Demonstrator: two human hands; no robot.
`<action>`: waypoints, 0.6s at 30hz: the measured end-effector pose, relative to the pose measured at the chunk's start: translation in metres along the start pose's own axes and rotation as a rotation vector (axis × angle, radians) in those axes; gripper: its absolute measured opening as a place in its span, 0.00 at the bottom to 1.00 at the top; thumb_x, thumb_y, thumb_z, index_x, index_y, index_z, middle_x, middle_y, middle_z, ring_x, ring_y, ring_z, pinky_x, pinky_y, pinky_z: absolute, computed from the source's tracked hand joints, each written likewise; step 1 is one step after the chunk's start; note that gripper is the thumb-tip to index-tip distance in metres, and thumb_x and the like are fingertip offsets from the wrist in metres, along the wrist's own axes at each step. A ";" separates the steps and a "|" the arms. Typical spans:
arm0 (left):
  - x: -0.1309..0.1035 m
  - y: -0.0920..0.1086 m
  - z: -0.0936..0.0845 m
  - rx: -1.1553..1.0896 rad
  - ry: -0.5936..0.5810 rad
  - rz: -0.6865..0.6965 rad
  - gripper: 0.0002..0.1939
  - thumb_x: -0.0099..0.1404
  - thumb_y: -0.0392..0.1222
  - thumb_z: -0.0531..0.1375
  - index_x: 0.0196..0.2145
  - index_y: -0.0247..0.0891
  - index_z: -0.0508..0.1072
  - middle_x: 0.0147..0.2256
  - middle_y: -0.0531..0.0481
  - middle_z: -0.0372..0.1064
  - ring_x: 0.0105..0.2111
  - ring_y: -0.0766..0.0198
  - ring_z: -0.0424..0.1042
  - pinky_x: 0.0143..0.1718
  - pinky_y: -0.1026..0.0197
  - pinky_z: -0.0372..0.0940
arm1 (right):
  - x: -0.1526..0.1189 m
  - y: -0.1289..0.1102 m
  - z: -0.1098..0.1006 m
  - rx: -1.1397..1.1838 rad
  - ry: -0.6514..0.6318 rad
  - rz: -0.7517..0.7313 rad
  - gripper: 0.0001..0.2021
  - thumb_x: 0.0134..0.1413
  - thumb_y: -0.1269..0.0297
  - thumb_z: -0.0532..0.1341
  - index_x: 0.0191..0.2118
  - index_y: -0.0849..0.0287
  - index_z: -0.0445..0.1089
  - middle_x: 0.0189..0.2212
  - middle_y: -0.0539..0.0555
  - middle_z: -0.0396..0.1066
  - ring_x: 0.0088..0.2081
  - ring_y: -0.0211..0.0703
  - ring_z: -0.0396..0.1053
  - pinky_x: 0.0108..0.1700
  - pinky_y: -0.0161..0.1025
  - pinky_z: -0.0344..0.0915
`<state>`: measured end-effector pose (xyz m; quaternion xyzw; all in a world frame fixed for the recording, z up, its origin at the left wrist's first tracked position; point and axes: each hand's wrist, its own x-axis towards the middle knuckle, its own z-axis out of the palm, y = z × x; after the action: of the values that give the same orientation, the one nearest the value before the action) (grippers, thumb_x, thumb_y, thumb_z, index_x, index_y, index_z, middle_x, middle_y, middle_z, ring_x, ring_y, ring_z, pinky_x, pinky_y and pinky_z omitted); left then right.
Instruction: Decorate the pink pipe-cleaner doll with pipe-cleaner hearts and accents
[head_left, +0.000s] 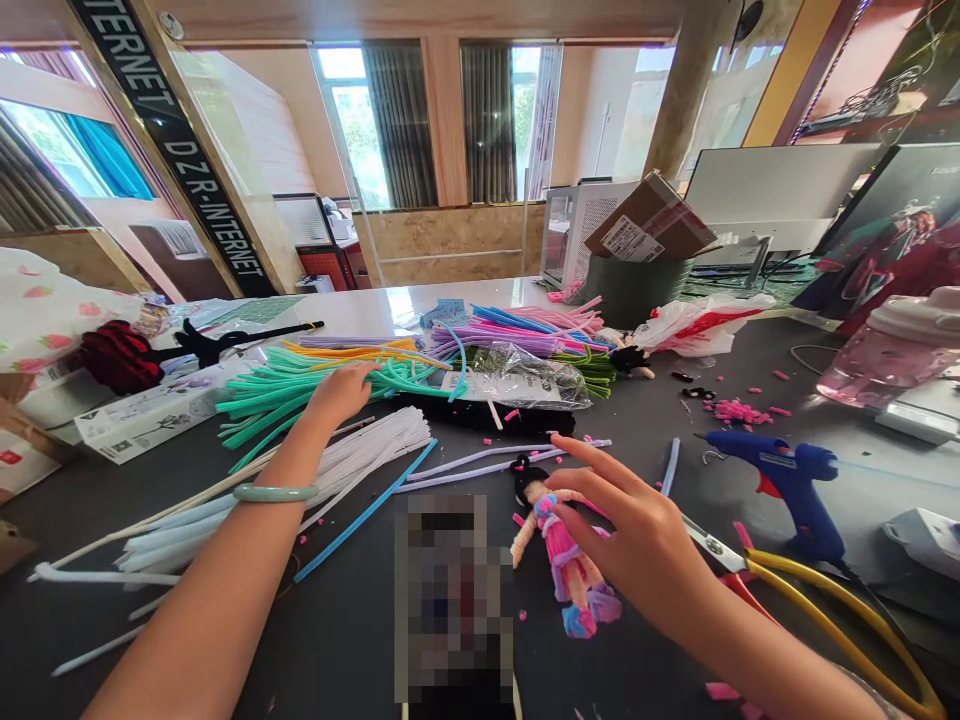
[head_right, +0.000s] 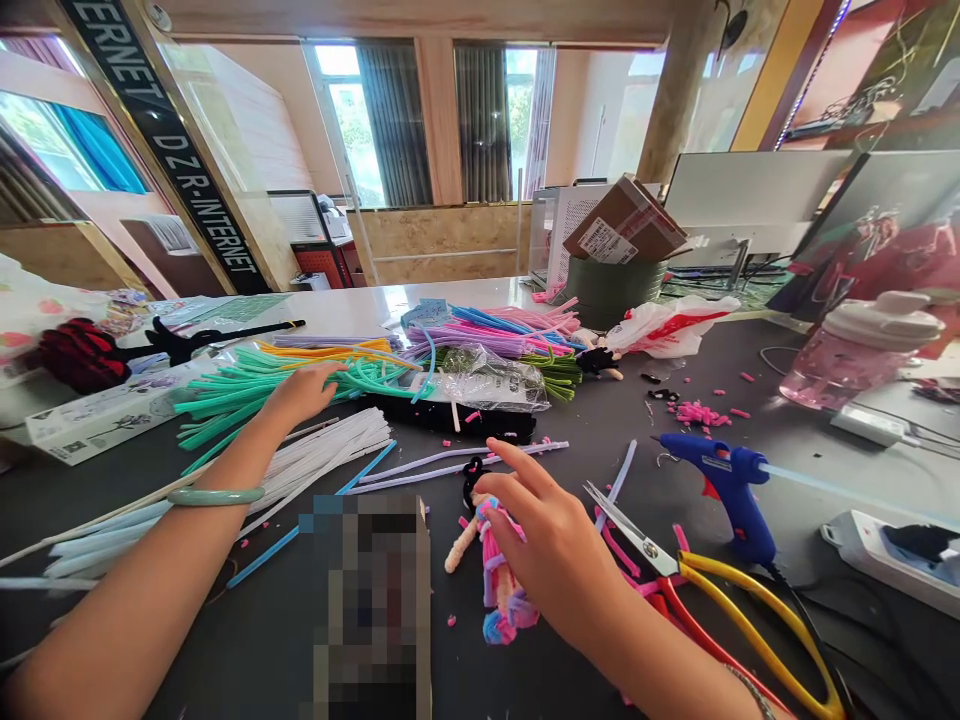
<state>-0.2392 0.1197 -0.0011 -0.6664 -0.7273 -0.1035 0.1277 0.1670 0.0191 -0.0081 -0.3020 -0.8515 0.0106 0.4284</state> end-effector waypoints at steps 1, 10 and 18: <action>0.002 0.002 -0.002 0.001 0.007 -0.003 0.16 0.69 0.44 0.60 0.53 0.39 0.70 0.53 0.43 0.69 0.47 0.53 0.73 0.46 0.47 0.71 | 0.000 0.000 0.000 -0.002 -0.002 0.001 0.11 0.61 0.74 0.54 0.36 0.57 0.73 0.50 0.64 0.75 0.41 0.47 0.80 0.35 0.38 0.77; 0.057 0.021 -0.014 0.049 -0.104 0.028 0.16 0.69 0.44 0.60 0.53 0.39 0.70 0.53 0.43 0.69 0.47 0.54 0.73 0.46 0.47 0.71 | 0.002 0.002 0.001 -0.024 -0.044 0.015 0.12 0.59 0.74 0.53 0.38 0.55 0.73 0.49 0.60 0.76 0.41 0.46 0.79 0.40 0.41 0.77; 0.078 0.031 -0.014 0.060 -0.148 0.076 0.17 0.69 0.44 0.60 0.53 0.39 0.69 0.53 0.43 0.69 0.47 0.53 0.73 0.46 0.47 0.71 | 0.004 0.000 -0.002 -0.049 -0.066 0.015 0.12 0.58 0.75 0.54 0.37 0.56 0.73 0.47 0.58 0.78 0.38 0.45 0.80 0.38 0.41 0.76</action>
<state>-0.2139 0.1917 0.0368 -0.6951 -0.7118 -0.0271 0.0975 0.1670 0.0205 -0.0040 -0.3184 -0.8629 0.0029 0.3925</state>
